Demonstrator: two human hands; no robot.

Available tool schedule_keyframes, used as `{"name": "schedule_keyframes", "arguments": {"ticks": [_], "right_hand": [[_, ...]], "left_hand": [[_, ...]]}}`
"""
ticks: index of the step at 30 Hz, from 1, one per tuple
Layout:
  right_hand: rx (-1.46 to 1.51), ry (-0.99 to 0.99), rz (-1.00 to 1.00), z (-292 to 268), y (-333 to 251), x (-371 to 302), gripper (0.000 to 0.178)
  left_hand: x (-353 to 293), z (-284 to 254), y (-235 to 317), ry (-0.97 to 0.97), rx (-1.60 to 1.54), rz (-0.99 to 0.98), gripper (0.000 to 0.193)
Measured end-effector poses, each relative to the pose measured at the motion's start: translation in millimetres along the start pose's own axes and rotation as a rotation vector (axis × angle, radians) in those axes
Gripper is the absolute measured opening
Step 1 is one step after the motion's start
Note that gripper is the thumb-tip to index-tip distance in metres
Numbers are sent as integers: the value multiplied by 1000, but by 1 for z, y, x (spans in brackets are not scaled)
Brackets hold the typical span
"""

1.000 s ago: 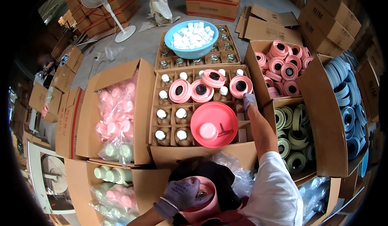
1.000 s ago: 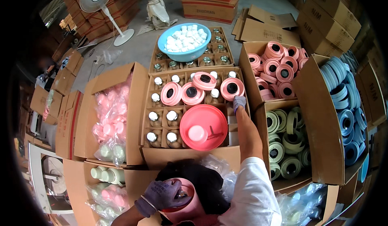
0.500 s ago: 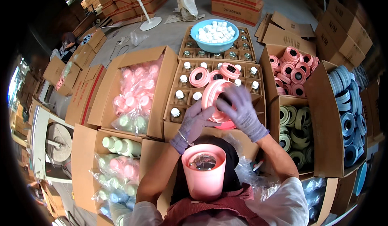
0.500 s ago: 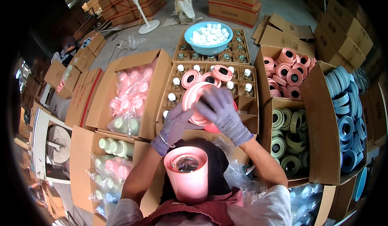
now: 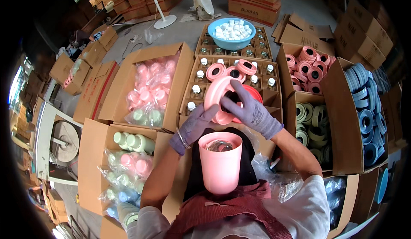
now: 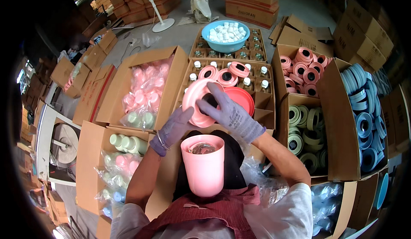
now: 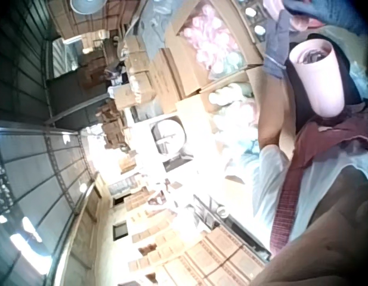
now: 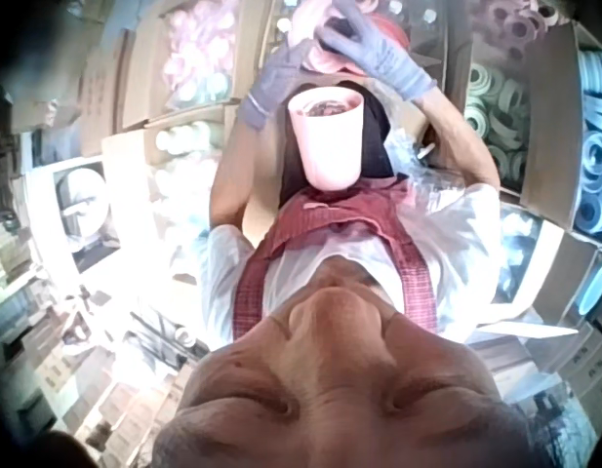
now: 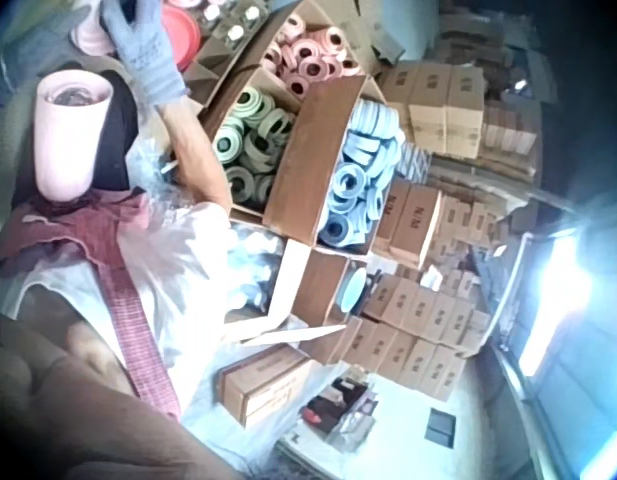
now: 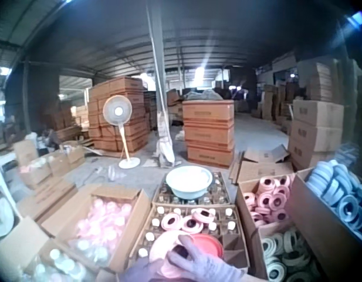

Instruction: The person assembles thermos flasks by inserting inner metal liners into plastic outer shells, screwing on lids, and placing the completed units into plastic bags. The person handles both green and pink thermos components, repeatedly picking up parts from surrounding cardboard boxes and packaging the finished items.

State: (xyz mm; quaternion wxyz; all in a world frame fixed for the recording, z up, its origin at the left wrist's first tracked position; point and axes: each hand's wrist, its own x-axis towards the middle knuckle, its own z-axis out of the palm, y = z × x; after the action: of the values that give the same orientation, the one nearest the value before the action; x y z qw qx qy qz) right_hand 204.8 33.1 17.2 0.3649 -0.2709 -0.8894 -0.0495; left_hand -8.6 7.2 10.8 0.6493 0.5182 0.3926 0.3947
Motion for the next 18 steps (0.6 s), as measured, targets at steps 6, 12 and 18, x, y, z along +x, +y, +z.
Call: {"name": "schedule_keyframes", "arguments": {"ticks": [6,12,18], "right_hand": [[1572,260,1007,24,-10,17,28],[550,-239,731,16,2,7,47],[-459,-290,-363,14,-6,18,47]], "left_hand": [[17,26,16,266,952,939,77],[1,9,9,70,-137,355,77],[-7,-16,30,-177,491,539,76]]}}
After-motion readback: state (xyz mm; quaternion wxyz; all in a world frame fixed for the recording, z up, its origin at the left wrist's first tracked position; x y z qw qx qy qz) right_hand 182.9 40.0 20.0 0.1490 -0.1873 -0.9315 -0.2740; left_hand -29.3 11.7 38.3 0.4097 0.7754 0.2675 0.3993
